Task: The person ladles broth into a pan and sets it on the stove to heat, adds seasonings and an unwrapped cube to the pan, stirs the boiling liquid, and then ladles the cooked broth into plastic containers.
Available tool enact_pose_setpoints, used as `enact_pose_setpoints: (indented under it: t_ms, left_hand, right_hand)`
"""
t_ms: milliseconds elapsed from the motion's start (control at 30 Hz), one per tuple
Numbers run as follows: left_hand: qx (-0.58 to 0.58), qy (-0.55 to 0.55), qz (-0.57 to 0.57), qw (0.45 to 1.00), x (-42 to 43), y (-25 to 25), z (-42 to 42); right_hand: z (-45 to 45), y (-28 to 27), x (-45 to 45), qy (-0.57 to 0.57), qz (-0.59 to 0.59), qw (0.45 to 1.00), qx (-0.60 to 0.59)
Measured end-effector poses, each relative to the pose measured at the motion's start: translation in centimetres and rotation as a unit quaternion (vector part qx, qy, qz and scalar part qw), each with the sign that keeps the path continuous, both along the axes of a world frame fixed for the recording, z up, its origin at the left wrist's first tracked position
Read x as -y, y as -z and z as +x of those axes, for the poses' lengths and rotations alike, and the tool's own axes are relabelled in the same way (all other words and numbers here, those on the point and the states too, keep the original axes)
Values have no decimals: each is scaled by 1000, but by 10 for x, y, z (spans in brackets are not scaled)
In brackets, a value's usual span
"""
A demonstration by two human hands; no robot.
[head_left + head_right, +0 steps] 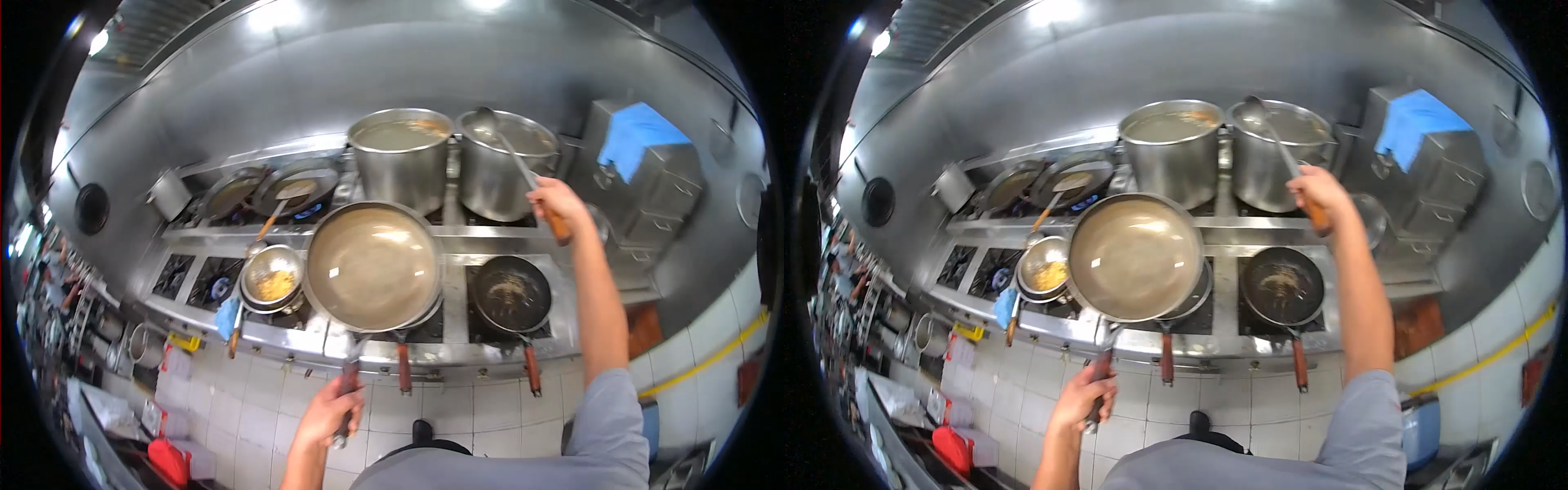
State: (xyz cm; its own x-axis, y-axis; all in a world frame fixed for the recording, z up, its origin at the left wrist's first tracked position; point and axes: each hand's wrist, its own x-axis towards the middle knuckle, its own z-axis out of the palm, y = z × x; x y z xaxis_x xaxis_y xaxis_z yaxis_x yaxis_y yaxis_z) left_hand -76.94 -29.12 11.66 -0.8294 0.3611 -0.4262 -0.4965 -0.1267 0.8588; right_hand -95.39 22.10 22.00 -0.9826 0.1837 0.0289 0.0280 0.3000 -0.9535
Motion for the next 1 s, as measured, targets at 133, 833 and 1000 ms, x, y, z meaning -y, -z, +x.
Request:
enact_pose_setpoints:
  t_ms: [133, 833, 1000]
  left_hand:
    - [23, 58, 30, 998, -25, 11, -53]
    - [3, 238, 75, 968, -149, -6, -196]
    - [46, 235, 113, 964, -176, -7, -217]
  right_hand:
    - [-29, -23, -23, 17, 29, 995, 92]
    - [-72, -30, -16, 109, -159, 980, 49]
    - [-91, -30, -25, 31, -475, 879, 19]
